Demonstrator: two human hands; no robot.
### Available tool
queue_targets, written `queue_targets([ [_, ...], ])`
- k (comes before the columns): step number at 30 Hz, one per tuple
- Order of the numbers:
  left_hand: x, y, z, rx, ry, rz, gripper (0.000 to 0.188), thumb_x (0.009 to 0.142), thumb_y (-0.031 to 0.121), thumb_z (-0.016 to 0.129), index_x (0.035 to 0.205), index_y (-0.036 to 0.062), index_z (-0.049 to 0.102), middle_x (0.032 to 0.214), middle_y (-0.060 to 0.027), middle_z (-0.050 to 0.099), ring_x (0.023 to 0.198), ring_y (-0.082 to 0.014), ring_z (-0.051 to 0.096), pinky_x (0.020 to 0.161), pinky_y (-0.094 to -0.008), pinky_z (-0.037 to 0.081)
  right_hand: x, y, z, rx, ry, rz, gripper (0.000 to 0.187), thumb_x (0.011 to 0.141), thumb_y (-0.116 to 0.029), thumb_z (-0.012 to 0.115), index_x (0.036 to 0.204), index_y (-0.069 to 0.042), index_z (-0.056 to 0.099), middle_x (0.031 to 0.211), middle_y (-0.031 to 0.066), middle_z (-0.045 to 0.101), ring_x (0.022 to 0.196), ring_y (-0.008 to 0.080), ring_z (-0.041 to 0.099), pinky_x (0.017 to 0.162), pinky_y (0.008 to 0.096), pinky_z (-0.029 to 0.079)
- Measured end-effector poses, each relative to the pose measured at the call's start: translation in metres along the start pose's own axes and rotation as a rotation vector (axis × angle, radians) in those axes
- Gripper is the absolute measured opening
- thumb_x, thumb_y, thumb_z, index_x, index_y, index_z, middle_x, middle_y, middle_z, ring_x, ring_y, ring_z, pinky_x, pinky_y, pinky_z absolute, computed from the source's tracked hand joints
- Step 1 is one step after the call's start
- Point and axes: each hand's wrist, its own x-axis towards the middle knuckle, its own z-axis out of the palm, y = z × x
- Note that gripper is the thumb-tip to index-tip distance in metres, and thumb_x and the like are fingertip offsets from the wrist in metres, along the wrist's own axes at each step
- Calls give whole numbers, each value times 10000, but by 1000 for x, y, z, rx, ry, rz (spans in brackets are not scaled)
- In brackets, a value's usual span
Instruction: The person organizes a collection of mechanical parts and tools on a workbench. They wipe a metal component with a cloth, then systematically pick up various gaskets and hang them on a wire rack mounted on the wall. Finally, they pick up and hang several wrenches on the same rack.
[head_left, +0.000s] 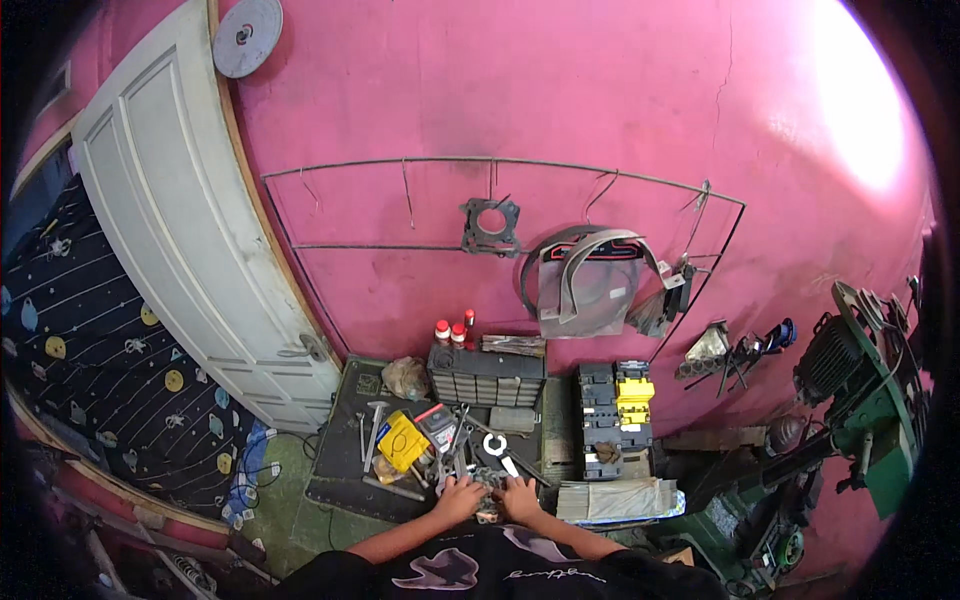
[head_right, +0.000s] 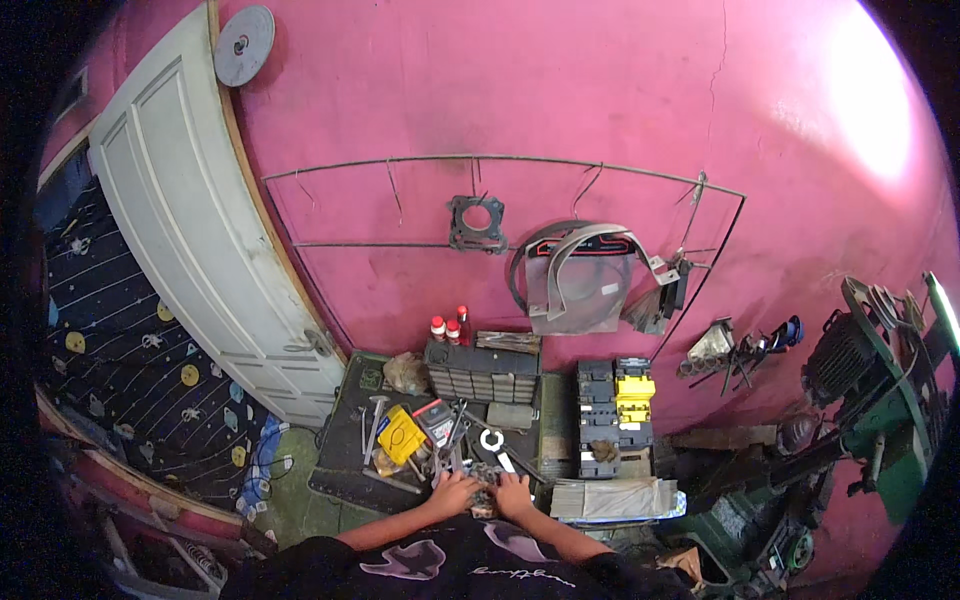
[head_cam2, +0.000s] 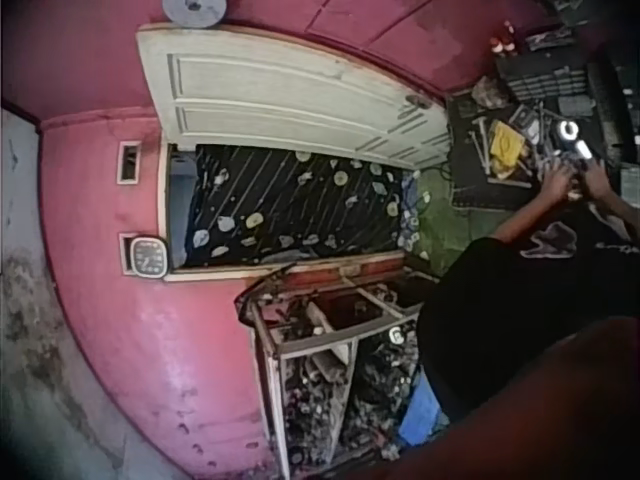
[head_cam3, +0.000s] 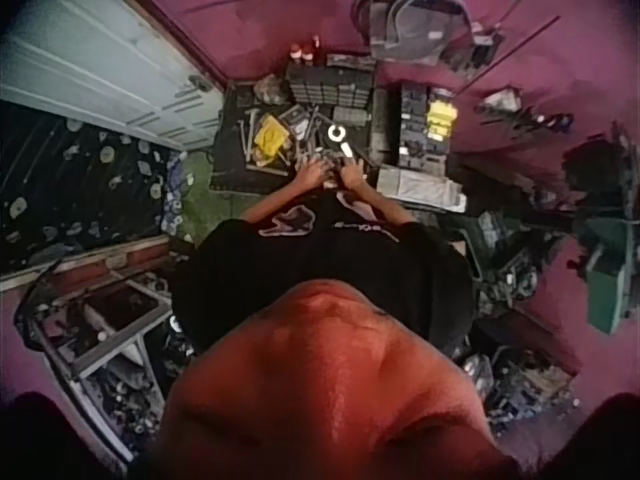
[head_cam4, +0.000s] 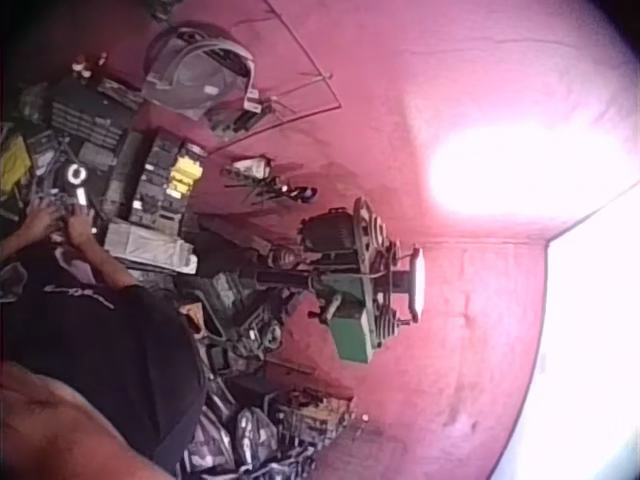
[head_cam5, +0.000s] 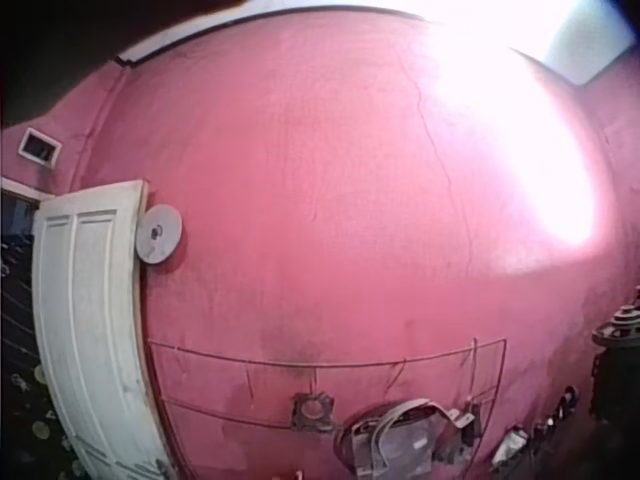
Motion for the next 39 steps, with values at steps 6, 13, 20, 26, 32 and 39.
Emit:
queue_targets([
  [6,5,-9,3,71,-81,12,306,869,175,560,1144,182,693,1059,4,670,1088,-246,545,889,-511,366,-6,7,0,22,64,-66,405,836,-298,646,1239,-257,643,1204,45,616,1122,271,560,892,586,384],
  [13,9,-11,-2,4,-30,4,390,858,207,613,1242,239,673,1019,47,662,980,-208,539,819,-461,353,-7,2,-45,128,5,-13,405,791,-350,707,1184,-253,687,1149,-20,681,1052,240,565,901,531,367],
  [20,17,-12,1,-45,-17,-5,328,795,228,701,1120,184,696,1021,31,663,1024,-205,557,858,-465,368,2,7,-43,370,85,145,224,783,-253,722,1003,-217,745,891,-7,728,890,229,637,821,483,383],
  [26,35,-9,-25,-213,108,-29,231,821,194,704,1043,131,682,1043,-9,645,1056,-235,550,881,-435,369,14,6,-72,843,279,397,248,787,-150,711,1026,-87,719,840,99,721,763,272,684,725,395,495],
  [32,50,5,-71,-331,350,-172,337,791,226,767,1108,144,686,1144,-50,602,1073,-264,539,920,-432,369,33,25,-102,1006,409,360,231,781,-92,726,997,-13,711,842,137,725,730,234,700,701,338,543],
  [39,64,4,-92,-764,599,-564,321,831,202,776,1107,69,677,1111,-71,640,1027,-243,585,844,-364,471,36,27,-148,1676,549,676,103,849,-16,702,944,-7,664,789,16,678,702,93,614,646,251,503],
])
